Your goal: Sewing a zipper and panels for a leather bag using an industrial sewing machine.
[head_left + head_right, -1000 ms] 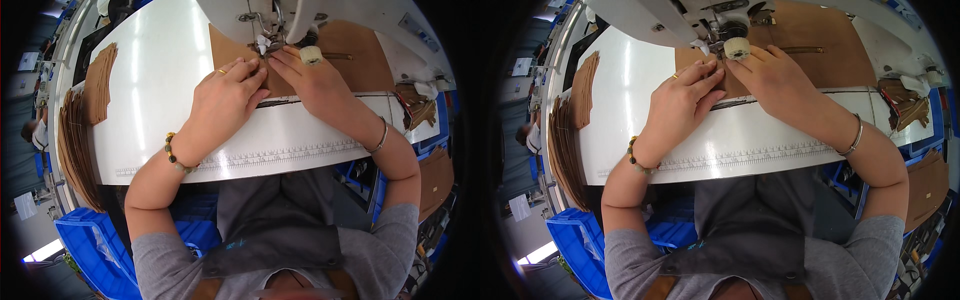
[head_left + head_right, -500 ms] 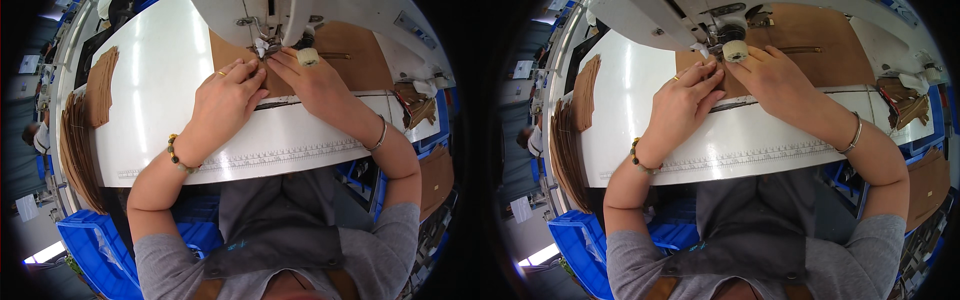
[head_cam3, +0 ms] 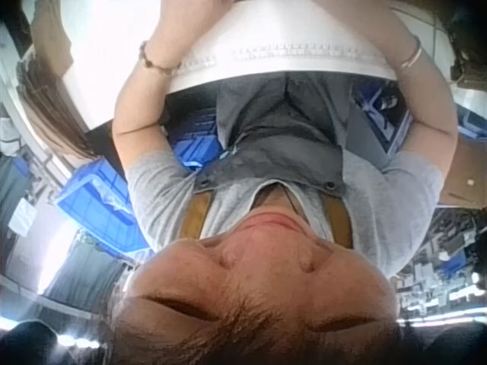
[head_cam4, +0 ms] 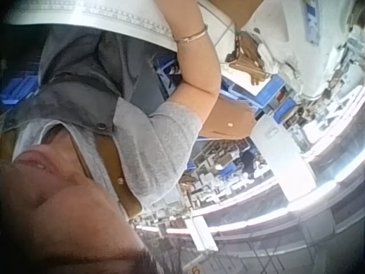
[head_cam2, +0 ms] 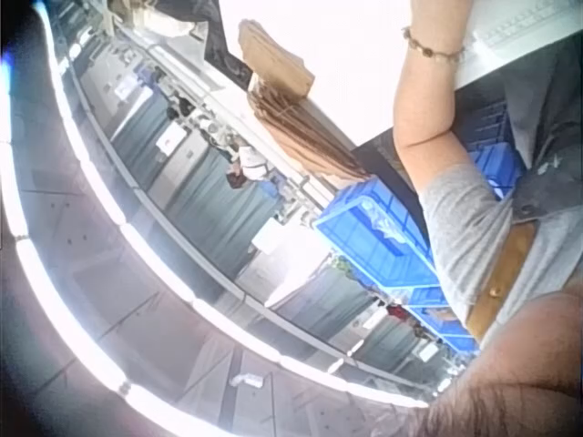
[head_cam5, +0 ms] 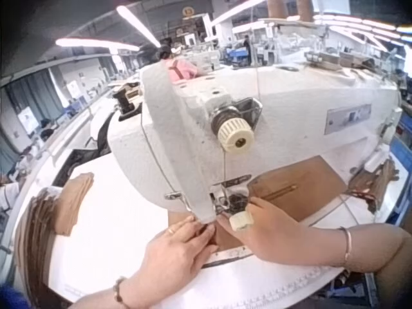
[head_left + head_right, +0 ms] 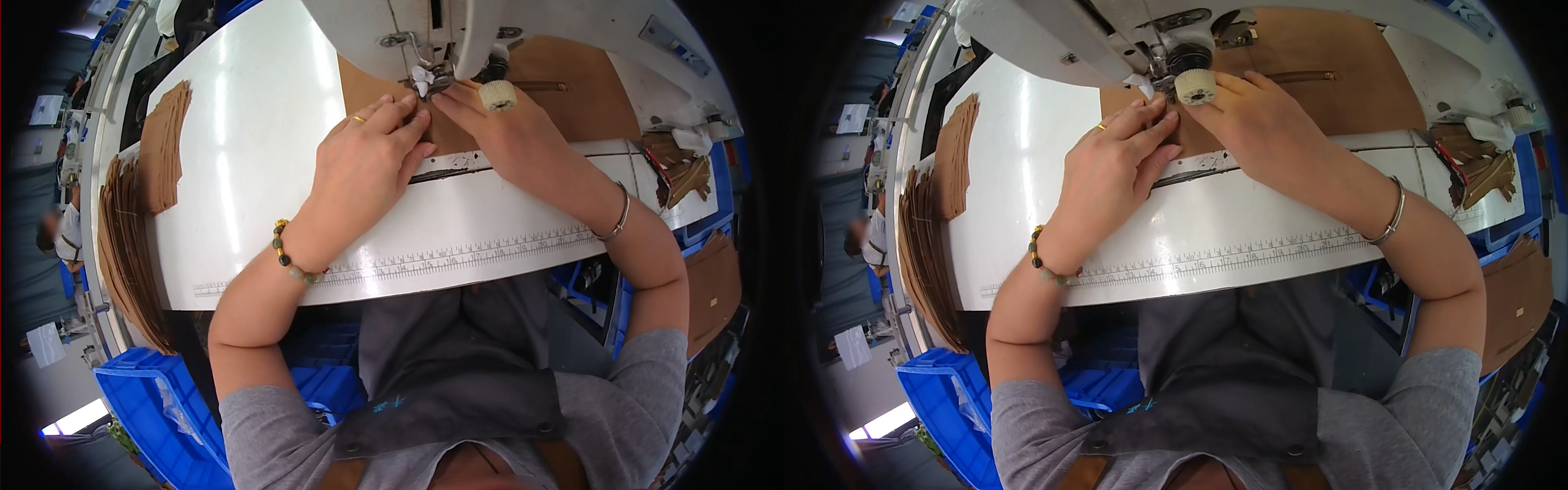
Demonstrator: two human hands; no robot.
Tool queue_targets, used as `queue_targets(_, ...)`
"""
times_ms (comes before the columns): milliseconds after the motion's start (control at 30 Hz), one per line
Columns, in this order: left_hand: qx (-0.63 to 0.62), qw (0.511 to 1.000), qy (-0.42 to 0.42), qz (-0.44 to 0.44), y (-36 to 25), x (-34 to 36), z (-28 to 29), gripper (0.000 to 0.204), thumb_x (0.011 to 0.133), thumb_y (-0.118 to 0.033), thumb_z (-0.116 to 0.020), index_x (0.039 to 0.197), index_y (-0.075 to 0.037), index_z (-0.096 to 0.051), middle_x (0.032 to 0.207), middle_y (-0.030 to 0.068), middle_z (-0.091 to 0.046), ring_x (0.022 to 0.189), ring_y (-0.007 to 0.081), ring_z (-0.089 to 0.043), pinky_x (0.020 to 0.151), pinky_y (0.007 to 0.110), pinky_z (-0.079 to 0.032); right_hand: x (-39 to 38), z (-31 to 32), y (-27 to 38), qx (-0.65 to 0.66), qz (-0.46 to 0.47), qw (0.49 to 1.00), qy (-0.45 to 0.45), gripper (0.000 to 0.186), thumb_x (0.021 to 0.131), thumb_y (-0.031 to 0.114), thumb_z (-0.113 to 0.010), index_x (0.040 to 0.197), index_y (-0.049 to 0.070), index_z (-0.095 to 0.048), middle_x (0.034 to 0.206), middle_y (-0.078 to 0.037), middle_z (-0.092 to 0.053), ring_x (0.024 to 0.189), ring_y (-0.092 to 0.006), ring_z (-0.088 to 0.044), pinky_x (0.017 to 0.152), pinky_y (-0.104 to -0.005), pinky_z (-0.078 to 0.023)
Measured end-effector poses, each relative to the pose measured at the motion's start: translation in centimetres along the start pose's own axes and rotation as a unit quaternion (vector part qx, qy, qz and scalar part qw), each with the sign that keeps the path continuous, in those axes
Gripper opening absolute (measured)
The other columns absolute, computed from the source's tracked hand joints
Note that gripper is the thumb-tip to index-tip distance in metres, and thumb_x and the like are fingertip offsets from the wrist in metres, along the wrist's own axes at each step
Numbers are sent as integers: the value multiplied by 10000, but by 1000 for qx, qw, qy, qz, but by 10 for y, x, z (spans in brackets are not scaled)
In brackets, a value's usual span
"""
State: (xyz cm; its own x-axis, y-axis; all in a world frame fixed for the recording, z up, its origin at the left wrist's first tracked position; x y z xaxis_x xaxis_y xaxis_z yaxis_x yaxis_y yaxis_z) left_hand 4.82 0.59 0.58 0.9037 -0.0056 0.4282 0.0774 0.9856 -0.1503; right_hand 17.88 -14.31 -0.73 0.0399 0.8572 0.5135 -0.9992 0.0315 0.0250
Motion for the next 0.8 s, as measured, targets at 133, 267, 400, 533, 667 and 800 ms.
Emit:
queue_targets(133, 2, 1000, -4, -4, 1, -1, -1, 302, 914, -204, -786, 1185, -70, -791, 1271, 71, -745, 1149, 277, -713, 893, 368, -589, -1, -3, -2, 15, -15, 1000, 16, 342, 893, -20, -587, 1228, -25, -656, 1260, -171, -685, 1204, -299, -647, 1034, -436, -503)
queue_targets(267, 7, 1000, -7, -9, 2, 1, -1, 298, 918, -200, -781, 1184, -65, -790, 1266, 73, -745, 1131, 279, -718, 875, 366, -592, -1, -3, -3, -2, -2, 1000, 10, 346, 894, -15, -590, 1233, -21, -657, 1248, -168, -688, 1212, -300, -644, 1051, -440, -498)
queue_targets(400, 3, 1000, -3, -6, 2, 2, 0, 295, 919, -202, -779, 1179, -63, -790, 1261, 76, -744, 1097, 284, -725, 864, 367, -592, 0, -3, -4, 5, -6, 1000, 13, 341, 897, -2, -589, 1229, -18, -662, 1239, -165, -691, 1221, -299, -639, 1059, -435, -492)
queue_targets(533, -3, 1000, 2, -1, 2, 1, 0, 291, 921, -207, -777, 1171, -59, -792, 1259, 82, -743, 1063, 285, -728, 853, 367, -591, 1, -3, -4, 3, -10, 1000, 15, 347, 898, 7, -593, 1236, -17, -665, 1238, -157, -693, 1224, -297, -639, 1068, -433, -487)
queue_targets(667, 5, 1000, -5, -8, 2, 2, 0, 288, 921, -211, -776, 1165, -57, -792, 1249, 79, -741, 1054, 275, -729, 852, 365, -588, 0, -3, -5, 29, -15, 999, 29, 349, 906, 16, -592, 1245, -12, -667, 1238, -153, -694, 1224, -295, -639, 1090, -447, -480)
queue_targets(800, 1, 1000, -12, -6, 3, 1, 0, 286, 928, -213, -770, 1167, -59, -791, 1249, 72, -740, 1057, 272, -728, 855, 362, -585, 0, -5, -5, -6, -14, 999, 30, 357, 923, 36, -585, 1265, 0, -677, 1233, -154, -700, 1220, -288, -642, 1142, -489, -451)
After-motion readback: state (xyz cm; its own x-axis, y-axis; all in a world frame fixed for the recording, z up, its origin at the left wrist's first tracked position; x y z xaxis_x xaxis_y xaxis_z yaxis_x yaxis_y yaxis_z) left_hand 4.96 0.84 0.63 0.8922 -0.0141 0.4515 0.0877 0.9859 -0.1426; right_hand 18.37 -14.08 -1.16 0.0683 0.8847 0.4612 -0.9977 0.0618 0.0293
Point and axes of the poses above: each hand's wrist, its own x-axis towards the middle knuckle, its own z-axis out of the back of the hand, y = z × x, the point moved 3 cm from there along x, towards the middle knuckle
